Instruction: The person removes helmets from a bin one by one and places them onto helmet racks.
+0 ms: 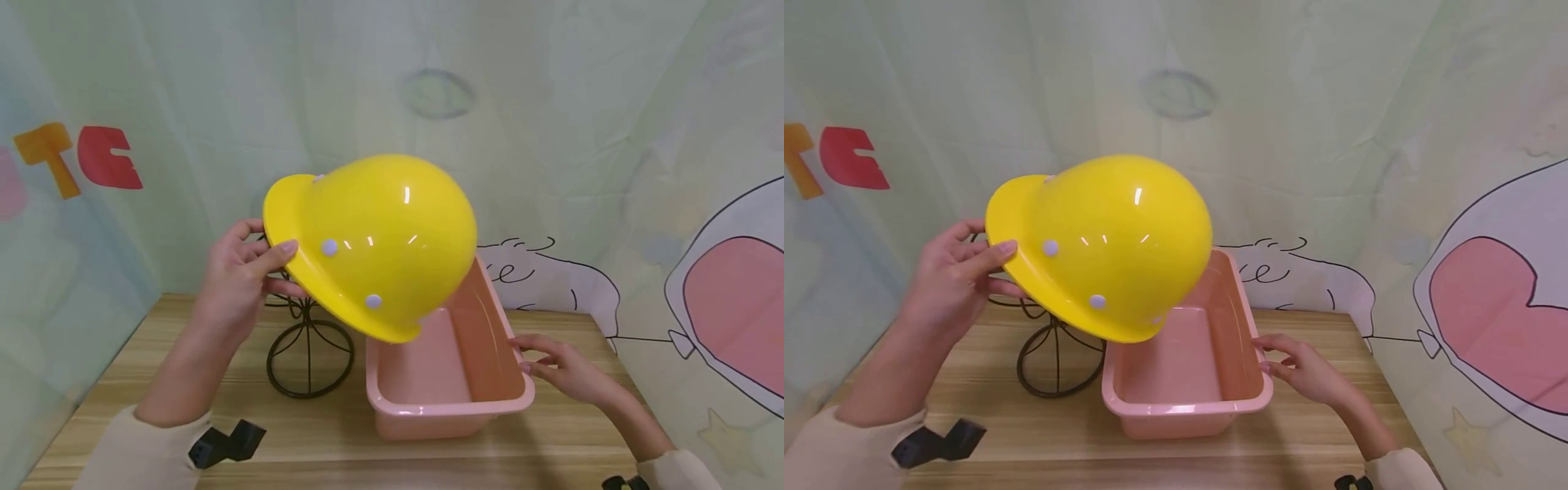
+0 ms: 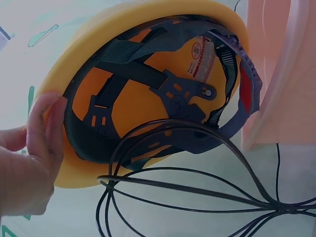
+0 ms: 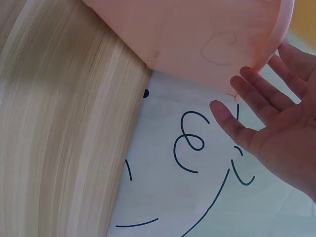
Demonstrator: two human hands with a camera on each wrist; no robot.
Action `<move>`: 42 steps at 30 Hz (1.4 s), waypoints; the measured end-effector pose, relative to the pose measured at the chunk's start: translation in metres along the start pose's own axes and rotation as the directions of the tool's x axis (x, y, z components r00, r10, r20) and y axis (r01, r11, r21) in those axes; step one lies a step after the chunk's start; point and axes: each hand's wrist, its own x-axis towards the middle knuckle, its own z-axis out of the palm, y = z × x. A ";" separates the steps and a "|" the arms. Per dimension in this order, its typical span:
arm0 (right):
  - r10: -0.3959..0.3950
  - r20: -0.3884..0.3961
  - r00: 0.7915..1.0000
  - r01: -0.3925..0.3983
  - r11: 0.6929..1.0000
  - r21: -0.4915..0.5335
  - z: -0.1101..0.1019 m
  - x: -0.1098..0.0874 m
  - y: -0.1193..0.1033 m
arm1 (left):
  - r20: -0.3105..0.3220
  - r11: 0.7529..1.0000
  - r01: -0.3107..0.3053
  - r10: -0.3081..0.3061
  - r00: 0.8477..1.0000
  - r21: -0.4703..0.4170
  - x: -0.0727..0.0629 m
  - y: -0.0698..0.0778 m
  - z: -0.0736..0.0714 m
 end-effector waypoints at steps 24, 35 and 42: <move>0.006 0.003 1.000 -0.006 1.000 -0.003 0.000 -0.001 0.000 | -0.141 0.981 -0.067 0.041 0.989 -0.182 -0.003 -0.001 -0.032; 0.032 0.008 0.999 -0.032 0.999 0.004 -0.001 -0.001 -0.002 | -0.172 0.953 -0.088 0.039 0.984 -0.289 -0.011 -0.005 -0.057; 0.038 0.006 0.999 -0.038 0.999 -0.009 -0.001 -0.001 -0.001 | -0.186 0.944 -0.092 0.033 0.982 -0.317 -0.016 -0.009 -0.068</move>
